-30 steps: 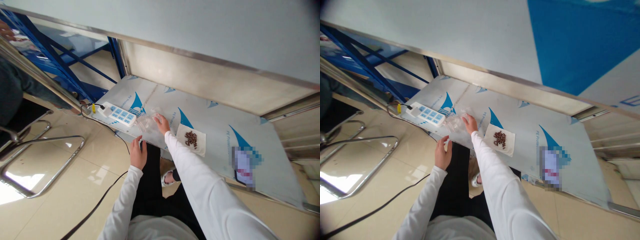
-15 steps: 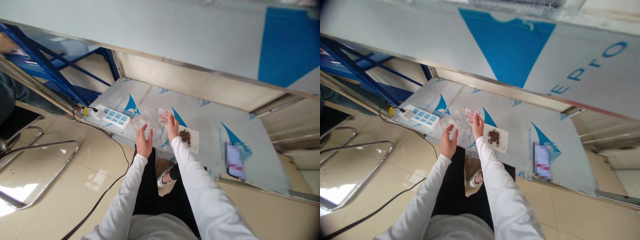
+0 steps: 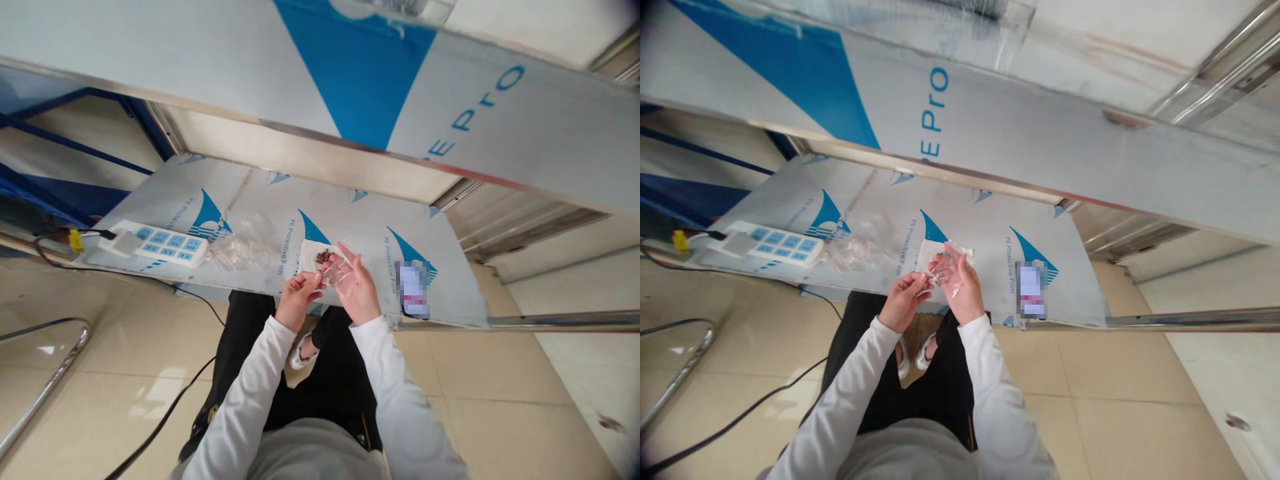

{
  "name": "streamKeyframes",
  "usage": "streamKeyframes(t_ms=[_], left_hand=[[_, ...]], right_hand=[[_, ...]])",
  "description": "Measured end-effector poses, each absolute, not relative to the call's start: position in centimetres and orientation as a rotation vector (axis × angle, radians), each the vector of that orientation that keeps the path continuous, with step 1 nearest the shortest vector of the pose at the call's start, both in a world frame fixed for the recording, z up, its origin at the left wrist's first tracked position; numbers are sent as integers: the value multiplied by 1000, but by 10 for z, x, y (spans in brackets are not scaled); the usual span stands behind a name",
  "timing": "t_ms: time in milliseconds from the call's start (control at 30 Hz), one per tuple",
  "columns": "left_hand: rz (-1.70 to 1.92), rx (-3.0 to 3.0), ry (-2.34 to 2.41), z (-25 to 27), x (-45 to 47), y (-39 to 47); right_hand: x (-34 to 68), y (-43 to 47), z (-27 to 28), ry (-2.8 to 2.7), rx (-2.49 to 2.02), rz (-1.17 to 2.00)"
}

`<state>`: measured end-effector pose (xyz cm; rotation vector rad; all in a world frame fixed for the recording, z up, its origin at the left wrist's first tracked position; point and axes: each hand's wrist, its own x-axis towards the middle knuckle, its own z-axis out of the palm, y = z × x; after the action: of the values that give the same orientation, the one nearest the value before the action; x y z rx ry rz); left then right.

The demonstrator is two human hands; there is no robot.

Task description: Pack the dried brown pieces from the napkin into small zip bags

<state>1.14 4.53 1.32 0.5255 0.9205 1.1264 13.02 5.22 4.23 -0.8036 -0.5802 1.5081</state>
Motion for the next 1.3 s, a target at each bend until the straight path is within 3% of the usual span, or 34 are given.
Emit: streamKeyframes(t_ms=[133,233,367,467,1300], left_hand=[[1139,448,987,0,25,37],[1146,515,1144,-11,21,32],[1151,730,1320,-24,3,26],[1139,862,1409,-30,-10,24],[1142,994,1470,-37,-36,26]], right_hand=[[143,51,33,-665,-927,1383],[161,69,28,-1109,-1206,1164],[176,112,27,-2350,-1678,382],[169,137,22,-2873,-1732,-109],[159,167,21,-3413,-1227,-491]])
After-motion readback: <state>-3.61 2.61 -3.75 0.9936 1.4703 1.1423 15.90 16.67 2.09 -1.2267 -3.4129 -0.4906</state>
